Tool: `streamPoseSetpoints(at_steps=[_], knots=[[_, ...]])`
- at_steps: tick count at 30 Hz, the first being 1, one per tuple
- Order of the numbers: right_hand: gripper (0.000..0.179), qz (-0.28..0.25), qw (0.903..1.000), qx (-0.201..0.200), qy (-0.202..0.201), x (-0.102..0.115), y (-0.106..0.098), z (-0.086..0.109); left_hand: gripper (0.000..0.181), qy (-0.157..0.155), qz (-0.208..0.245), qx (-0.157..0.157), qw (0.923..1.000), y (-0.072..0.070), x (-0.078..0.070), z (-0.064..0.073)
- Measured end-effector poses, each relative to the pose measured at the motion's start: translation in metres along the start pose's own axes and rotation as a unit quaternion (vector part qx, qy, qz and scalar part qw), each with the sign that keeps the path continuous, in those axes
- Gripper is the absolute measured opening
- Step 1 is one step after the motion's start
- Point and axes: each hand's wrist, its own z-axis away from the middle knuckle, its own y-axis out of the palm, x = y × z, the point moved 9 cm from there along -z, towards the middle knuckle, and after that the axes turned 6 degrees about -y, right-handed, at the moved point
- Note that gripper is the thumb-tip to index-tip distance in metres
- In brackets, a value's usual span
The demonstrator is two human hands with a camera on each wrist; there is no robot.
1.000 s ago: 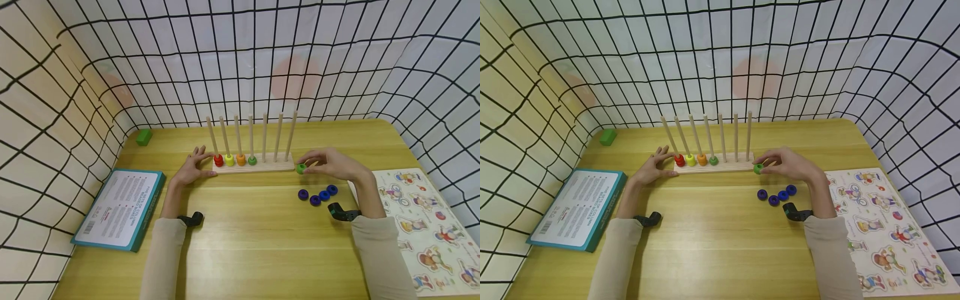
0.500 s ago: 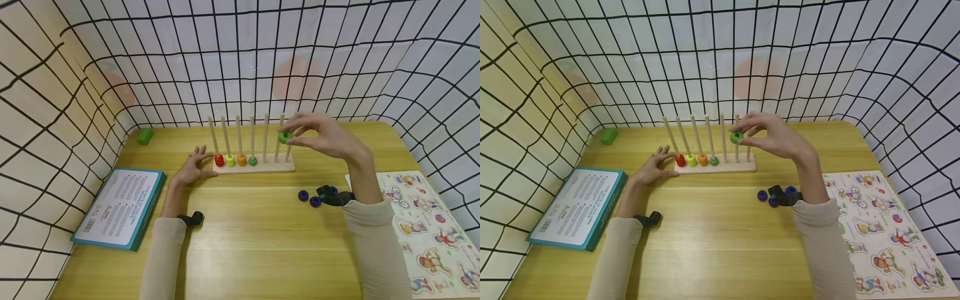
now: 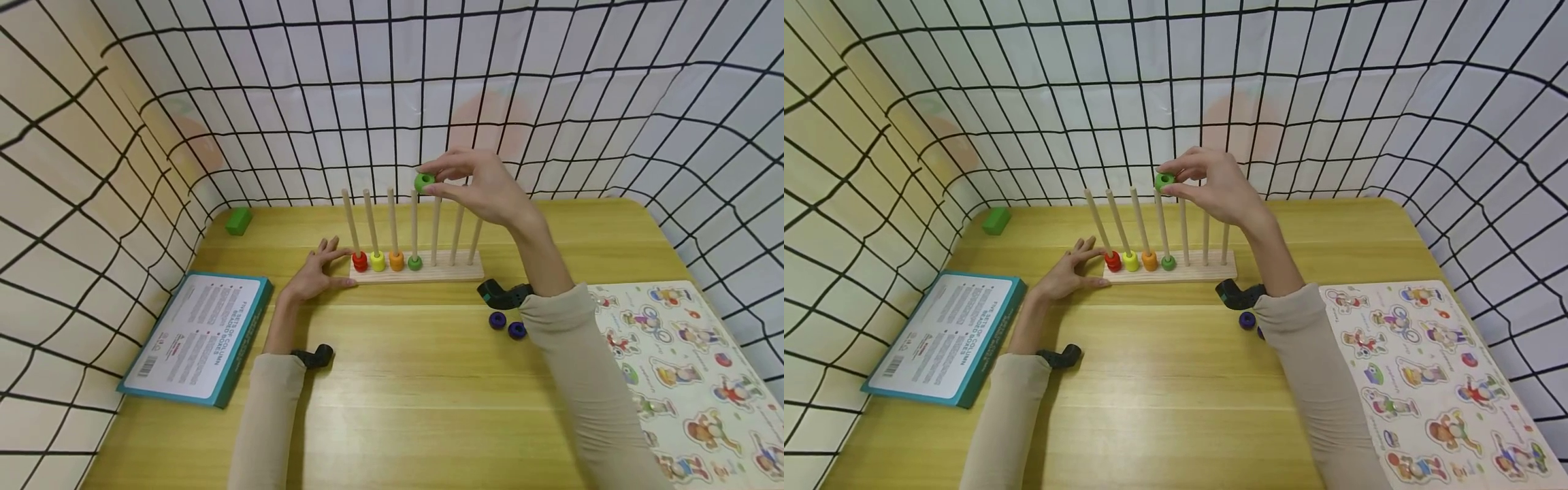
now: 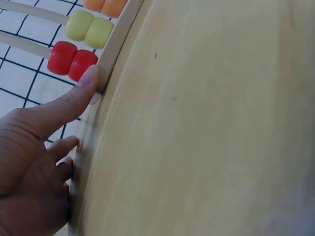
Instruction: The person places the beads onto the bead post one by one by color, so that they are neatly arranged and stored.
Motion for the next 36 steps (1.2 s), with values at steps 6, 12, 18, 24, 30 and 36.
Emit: streamPoseSetpoints(at_steps=[6,12,18,24,30,36], knots=[[0.033,0.002,0.9999,0.007,0.009,-0.001,0.008,-0.006,0.07,-0.006,0.0,0.001,1.0,0.0,0.0,0.0],[0.034,0.008,0.9992,0.031,0.023,-0.004,0.017,-0.011,0.069,-0.008,-0.003,0.004,1.0,0.001,-0.001,0.001],[0.034,0.018,0.9977,0.048,0.043,-0.009,0.021,-0.011,0.069,-0.01,-0.007,0.003,0.9999,0.003,-0.001,0.0],[0.032,0.017,0.9979,0.048,0.039,-0.011,0.023,-0.01,0.071,-0.011,-0.005,0.003,0.9999,0.002,-0.001,0.0],[0.032,0.017,0.9978,0.049,0.04,-0.012,0.025,-0.011,0.073,-0.016,-0.005,0.003,0.9999,0.001,0.001,0.0],[0.031,0.023,0.9975,0.05,0.046,-0.013,0.025,-0.011,0.073,-0.014,-0.003,0.0,0.9999,0.001,0.002,0.0]])
